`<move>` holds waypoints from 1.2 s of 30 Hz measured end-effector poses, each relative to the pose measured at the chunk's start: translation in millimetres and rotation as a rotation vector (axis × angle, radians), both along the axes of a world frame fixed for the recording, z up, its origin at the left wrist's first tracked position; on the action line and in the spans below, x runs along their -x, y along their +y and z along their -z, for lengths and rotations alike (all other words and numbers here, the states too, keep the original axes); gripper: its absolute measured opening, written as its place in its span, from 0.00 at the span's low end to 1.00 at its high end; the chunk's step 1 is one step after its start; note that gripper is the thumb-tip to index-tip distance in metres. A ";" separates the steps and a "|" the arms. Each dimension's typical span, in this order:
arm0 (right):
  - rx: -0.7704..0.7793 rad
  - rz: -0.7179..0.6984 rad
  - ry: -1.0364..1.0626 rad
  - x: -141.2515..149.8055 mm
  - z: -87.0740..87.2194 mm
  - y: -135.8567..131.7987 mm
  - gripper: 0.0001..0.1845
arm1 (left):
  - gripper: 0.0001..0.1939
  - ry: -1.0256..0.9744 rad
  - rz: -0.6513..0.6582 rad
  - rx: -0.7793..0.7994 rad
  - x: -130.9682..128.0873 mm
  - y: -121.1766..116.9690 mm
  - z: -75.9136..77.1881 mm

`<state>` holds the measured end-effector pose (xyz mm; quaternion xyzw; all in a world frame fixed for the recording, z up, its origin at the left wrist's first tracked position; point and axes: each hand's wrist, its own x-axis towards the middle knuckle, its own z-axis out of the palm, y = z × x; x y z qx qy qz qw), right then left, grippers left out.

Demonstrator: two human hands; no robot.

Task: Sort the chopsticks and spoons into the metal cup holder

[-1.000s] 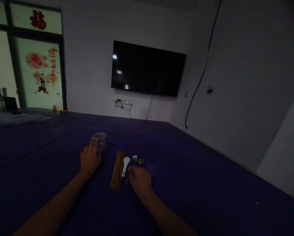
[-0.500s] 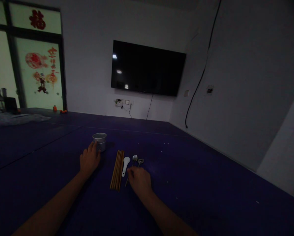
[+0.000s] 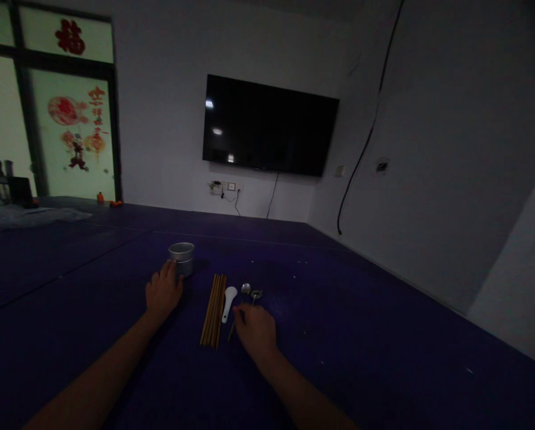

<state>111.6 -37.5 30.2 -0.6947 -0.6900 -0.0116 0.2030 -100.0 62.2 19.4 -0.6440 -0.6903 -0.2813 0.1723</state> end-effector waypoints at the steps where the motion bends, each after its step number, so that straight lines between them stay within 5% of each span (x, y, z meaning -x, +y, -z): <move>1: 0.002 0.005 -0.002 -0.1 0.1 0.2 0.17 | 0.26 0.004 0.001 -0.013 0.2 0.4 0.2; 18: -0.016 -0.008 0.002 0.3 3.2 0.9 0.17 | 0.26 0.073 0.179 -0.155 7.0 24.6 1.8; 28: -0.007 -0.010 0.009 -1.0 4.4 2.3 0.17 | 0.16 -0.024 0.325 -0.349 12.6 23.0 2.2; 32: -0.120 -0.031 0.113 -2.2 5.4 3.5 0.17 | 0.16 -0.071 0.436 -0.452 4.7 13.4 0.7; 36: -0.334 -0.047 0.153 -5.2 4.6 5.8 0.34 | 0.16 -0.025 0.613 -0.485 -19.8 -5.7 3.6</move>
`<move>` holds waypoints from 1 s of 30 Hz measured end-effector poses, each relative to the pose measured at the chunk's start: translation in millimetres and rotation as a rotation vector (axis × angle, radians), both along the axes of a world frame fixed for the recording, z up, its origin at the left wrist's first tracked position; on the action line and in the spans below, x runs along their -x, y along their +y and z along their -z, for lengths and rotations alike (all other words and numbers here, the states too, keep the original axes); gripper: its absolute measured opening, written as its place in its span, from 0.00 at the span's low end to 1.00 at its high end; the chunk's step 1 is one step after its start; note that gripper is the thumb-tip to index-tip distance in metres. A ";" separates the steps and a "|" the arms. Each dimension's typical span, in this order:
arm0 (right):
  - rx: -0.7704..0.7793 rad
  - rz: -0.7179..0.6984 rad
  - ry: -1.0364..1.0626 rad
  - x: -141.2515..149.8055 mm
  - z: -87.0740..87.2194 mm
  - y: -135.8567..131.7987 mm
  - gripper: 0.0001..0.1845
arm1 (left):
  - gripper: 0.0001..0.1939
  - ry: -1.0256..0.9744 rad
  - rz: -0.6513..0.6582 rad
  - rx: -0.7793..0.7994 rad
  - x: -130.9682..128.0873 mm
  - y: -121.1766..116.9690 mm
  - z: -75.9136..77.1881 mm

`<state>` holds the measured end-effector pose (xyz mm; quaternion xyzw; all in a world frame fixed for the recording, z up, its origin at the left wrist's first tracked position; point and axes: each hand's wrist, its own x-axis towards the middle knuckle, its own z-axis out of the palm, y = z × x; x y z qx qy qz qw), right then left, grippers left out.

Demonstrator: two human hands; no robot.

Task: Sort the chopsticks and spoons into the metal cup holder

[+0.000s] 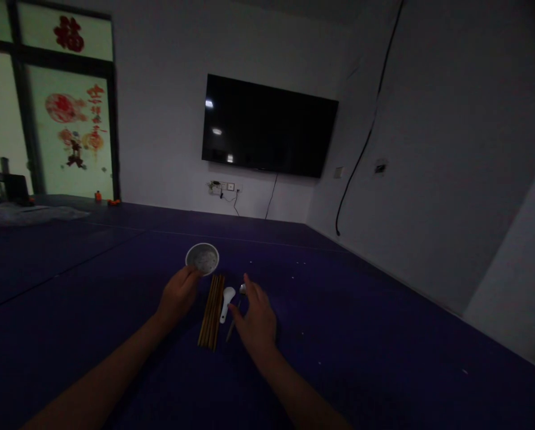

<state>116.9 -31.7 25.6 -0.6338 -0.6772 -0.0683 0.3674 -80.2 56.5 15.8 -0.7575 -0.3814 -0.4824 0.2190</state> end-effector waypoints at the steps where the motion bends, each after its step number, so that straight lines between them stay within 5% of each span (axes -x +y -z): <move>1: -0.044 -0.005 0.000 -0.8 0.0 0.8 0.38 | 0.15 0.023 0.040 -0.020 -7.2 -5.5 2.1; 7: -0.211 -0.074 0.137 -4.1 5.3 6.6 0.48 | 0.13 0.149 0.367 -0.162 -41.3 -35.1 13.9; 14: -0.448 0.064 0.443 -21.1 5.3 21.6 0.40 | 0.17 0.188 0.333 -0.013 -53.2 -44.3 9.7; 17: -0.437 0.223 0.491 -38.0 6.2 30.3 0.42 | 0.15 0.216 0.207 0.055 -53.2 -43.0 2.0; 22: -0.271 0.380 0.531 -57.6 14.4 37.9 0.43 | 0.18 0.239 -0.196 0.481 -47.1 -39.3 -9.9; 30: -0.164 0.420 0.538 -61.2 23.9 43.2 0.46 | 0.25 0.304 -0.346 0.774 -36.5 -28.1 -5.2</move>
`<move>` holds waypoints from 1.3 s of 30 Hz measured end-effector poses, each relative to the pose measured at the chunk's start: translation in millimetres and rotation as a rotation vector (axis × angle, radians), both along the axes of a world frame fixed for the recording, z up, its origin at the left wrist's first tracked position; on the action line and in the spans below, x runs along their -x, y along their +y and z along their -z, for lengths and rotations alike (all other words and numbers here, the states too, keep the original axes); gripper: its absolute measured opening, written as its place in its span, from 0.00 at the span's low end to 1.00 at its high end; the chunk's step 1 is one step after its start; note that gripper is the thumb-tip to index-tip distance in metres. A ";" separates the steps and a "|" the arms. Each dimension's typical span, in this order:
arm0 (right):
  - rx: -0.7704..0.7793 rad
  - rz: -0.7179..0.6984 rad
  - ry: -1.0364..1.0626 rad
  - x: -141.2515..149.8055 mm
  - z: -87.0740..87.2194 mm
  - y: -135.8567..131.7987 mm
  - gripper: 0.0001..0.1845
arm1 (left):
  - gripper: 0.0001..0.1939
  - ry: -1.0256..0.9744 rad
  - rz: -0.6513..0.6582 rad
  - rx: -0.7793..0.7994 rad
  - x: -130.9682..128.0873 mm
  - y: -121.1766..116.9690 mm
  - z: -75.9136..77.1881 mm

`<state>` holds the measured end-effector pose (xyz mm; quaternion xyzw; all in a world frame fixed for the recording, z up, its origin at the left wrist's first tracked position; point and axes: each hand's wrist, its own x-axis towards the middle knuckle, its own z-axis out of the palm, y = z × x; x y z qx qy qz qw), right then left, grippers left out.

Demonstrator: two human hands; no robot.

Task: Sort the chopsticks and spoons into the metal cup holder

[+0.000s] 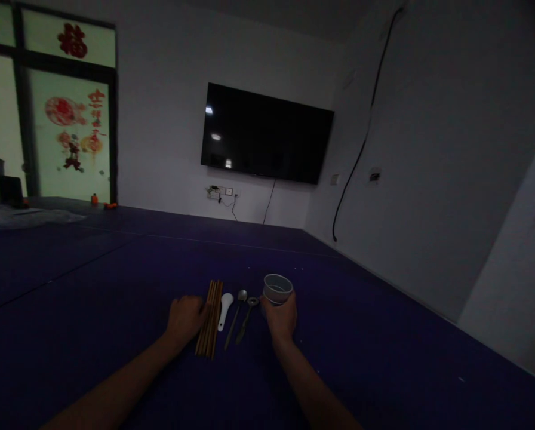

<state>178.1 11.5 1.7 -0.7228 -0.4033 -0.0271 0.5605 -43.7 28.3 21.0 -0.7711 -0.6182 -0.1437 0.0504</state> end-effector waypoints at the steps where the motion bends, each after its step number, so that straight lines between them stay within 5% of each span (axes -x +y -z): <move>1: 0.001 -0.001 0.000 0.1 0.3 0.1 0.47 | 0.25 0.004 -0.002 0.010 0.3 0.9 1.2; 9: -0.223 0.095 -0.239 13.1 -15.4 -13.8 0.53 | 0.24 0.009 0.001 0.064 2.1 5.2 5.5; 12: -0.403 0.030 -0.470 23.9 -26.4 -25.5 0.42 | 0.25 0.014 0.012 0.065 1.6 5.8 6.0; 16: -0.493 -0.357 -0.796 44.4 -27.4 -40.4 0.16 | 0.24 0.013 0.021 0.072 1.0 4.9 5.7; 19: -0.359 -0.640 -0.905 60.1 -18.3 -46.4 0.12 | 0.25 0.022 0.020 0.072 0.9 4.4 5.7; 22: -0.159 -0.726 -0.933 68.8 -10.3 -47.5 0.16 | 0.25 0.029 0.014 0.075 0.7 4.2 5.5; 31: 0.264 -0.663 -0.852 64.7 -18.8 -46.6 0.19 | 0.23 0.034 0.023 0.077 1.1 2.4 3.6; 39: 0.399 -0.654 -0.809 68.3 -20.8 -46.8 0.19 | 0.24 0.030 0.024 0.067 -0.6 -1.7 -0.8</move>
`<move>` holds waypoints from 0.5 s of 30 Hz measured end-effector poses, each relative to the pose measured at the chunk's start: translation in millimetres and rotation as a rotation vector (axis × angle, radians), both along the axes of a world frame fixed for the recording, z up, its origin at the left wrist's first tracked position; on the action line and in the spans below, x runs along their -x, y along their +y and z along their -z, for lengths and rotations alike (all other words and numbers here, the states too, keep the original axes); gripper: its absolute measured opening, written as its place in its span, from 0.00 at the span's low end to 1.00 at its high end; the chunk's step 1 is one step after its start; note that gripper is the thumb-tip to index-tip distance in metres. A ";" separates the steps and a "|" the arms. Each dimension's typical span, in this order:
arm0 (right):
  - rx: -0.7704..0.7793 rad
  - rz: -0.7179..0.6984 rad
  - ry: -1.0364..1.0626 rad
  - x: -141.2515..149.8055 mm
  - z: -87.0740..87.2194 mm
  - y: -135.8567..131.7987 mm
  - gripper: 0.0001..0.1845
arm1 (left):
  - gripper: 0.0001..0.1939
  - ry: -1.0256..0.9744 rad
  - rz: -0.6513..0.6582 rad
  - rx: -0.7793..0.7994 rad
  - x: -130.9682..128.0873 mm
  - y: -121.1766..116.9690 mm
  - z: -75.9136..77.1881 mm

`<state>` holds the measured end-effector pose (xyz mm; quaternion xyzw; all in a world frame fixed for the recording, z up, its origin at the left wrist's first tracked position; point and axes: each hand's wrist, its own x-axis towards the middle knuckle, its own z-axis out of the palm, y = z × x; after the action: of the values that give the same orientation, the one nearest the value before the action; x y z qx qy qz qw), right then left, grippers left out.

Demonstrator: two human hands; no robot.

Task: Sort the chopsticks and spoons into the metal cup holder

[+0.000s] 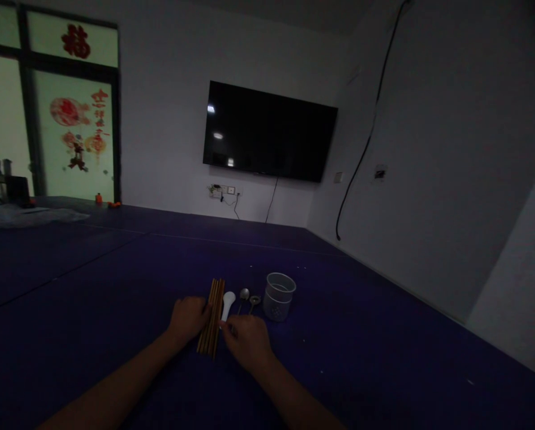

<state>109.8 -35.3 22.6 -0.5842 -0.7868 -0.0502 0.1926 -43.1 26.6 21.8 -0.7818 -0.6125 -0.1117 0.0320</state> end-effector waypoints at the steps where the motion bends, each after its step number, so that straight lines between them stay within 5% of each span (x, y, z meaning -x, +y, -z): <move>1: 0.004 0.006 -0.002 -0.1 0.5 0.3 0.19 | 0.24 0.001 0.002 -0.002 -0.2 -0.3 -0.4; 15: 0.045 0.009 0.003 0.8 2.6 0.5 0.18 | 0.23 0.039 0.016 0.000 1.3 -0.2 -1.2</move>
<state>109.0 -34.8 19.9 -0.5920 -0.7848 -0.0325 0.1802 -44.5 26.4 22.9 -0.7887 -0.6056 -0.0968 0.0429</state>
